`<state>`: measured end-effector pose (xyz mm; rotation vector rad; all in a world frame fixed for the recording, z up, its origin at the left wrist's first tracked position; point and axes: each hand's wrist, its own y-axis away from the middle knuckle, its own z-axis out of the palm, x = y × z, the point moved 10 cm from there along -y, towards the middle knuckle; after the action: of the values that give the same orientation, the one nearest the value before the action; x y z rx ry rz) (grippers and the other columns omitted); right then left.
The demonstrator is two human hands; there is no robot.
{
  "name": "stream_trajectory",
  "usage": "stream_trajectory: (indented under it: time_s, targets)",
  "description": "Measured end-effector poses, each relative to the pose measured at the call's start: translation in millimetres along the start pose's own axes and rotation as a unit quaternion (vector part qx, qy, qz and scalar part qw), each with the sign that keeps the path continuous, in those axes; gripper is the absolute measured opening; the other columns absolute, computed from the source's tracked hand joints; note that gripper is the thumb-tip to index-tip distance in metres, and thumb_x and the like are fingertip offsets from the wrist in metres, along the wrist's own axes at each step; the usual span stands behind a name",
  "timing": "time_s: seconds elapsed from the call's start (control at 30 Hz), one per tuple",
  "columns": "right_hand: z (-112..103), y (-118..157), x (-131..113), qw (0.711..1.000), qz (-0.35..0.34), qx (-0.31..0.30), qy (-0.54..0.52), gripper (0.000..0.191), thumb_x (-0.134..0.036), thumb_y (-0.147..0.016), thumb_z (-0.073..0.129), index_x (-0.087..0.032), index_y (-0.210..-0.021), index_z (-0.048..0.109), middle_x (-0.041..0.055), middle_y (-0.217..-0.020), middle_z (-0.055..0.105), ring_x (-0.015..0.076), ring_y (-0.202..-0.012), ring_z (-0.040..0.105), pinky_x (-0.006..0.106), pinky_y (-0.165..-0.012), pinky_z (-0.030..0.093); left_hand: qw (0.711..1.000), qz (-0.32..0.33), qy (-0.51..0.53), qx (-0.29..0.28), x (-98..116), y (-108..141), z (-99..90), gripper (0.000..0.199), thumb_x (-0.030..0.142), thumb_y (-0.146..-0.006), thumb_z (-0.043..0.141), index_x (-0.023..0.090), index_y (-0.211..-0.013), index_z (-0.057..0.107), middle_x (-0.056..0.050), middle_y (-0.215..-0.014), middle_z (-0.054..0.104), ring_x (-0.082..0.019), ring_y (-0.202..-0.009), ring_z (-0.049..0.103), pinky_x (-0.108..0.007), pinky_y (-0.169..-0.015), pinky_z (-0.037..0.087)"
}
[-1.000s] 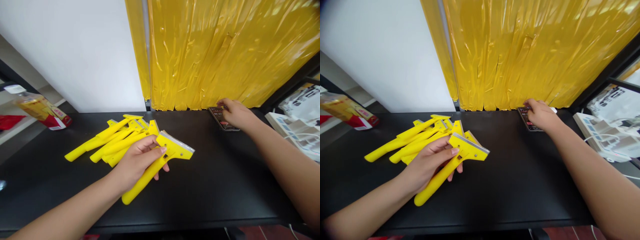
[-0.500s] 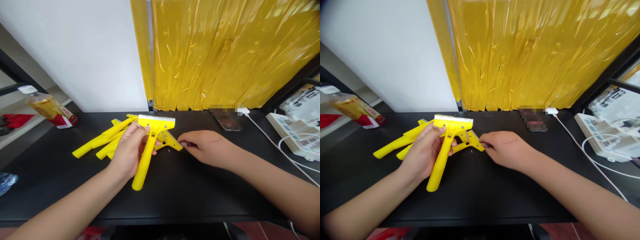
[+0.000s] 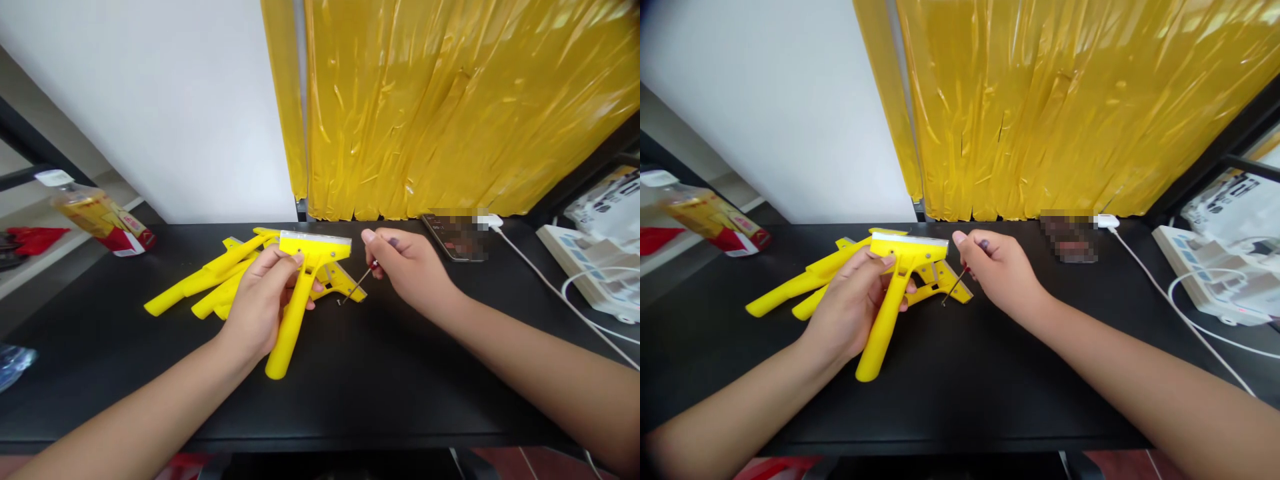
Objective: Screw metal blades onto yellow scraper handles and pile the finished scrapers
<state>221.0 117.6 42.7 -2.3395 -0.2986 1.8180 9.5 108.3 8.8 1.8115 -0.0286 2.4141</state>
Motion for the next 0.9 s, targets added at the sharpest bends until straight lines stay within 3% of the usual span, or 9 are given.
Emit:
stream_trajectory:
  time_s: [0.13, 0.27, 0.6, 0.9]
  targets:
    - [7.1, -15.5, 48.3, 0.996, 0.030, 0.038, -0.075, 0.053, -0.066, -0.097, 0.065, -0.023, -0.066, 0.056, -0.0014, -0.064, 0.052, 0.0144, -0.058, 0.051, 0.031, -0.058, 0.041, 1.000, -0.001, 0.002, 0.015, 1.6, -1.6, -1.7, 0.018, 0.034, -0.093, 0.076, 0.024, -0.102, 0.064, 0.000, -0.095, 0.076, -0.019, -0.072, 0.076, -0.025, -0.052, 0.059]
    - [10.6, -16.6, 71.7, 0.992, 0.041, 0.045, -0.114, 0.051, -0.064, -0.098, 0.064, -0.023, -0.067, 0.056, -0.0022, -0.065, 0.052, 0.0134, -0.057, 0.051, 0.030, -0.059, 0.042, 1.000, -0.006, -0.004, 0.017, -0.7, -2.0, -2.2, 0.017, 0.033, -0.094, 0.076, 0.024, -0.103, 0.065, -0.001, -0.094, 0.076, -0.020, -0.073, 0.077, -0.024, -0.052, 0.058]
    - [13.1, -14.9, 72.7, 0.993, 0.037, 0.029, -0.109, 0.050, -0.060, -0.101, 0.062, -0.022, -0.069, 0.058, -0.0029, -0.065, 0.053, 0.0124, -0.058, 0.053, 0.029, -0.060, 0.042, 1.000, -0.002, -0.007, 0.015, -3.2, -2.9, -1.2, 0.020, 0.034, -0.091, 0.078, 0.023, -0.101, 0.065, -0.002, -0.099, 0.078, -0.022, -0.075, 0.079, -0.024, -0.051, 0.059]
    - [14.6, -16.3, 74.9, 0.994, 0.039, 0.028, -0.096, 0.051, -0.061, -0.098, 0.064, -0.022, -0.068, 0.059, -0.0034, -0.061, 0.054, 0.0122, -0.055, 0.053, 0.028, -0.056, 0.039, 1.000, 0.002, -0.009, 0.015, -3.8, -3.6, -1.3, 0.020, 0.034, -0.091, 0.078, 0.023, -0.101, 0.065, -0.001, -0.093, 0.076, -0.022, -0.073, 0.079, -0.024, -0.051, 0.059]
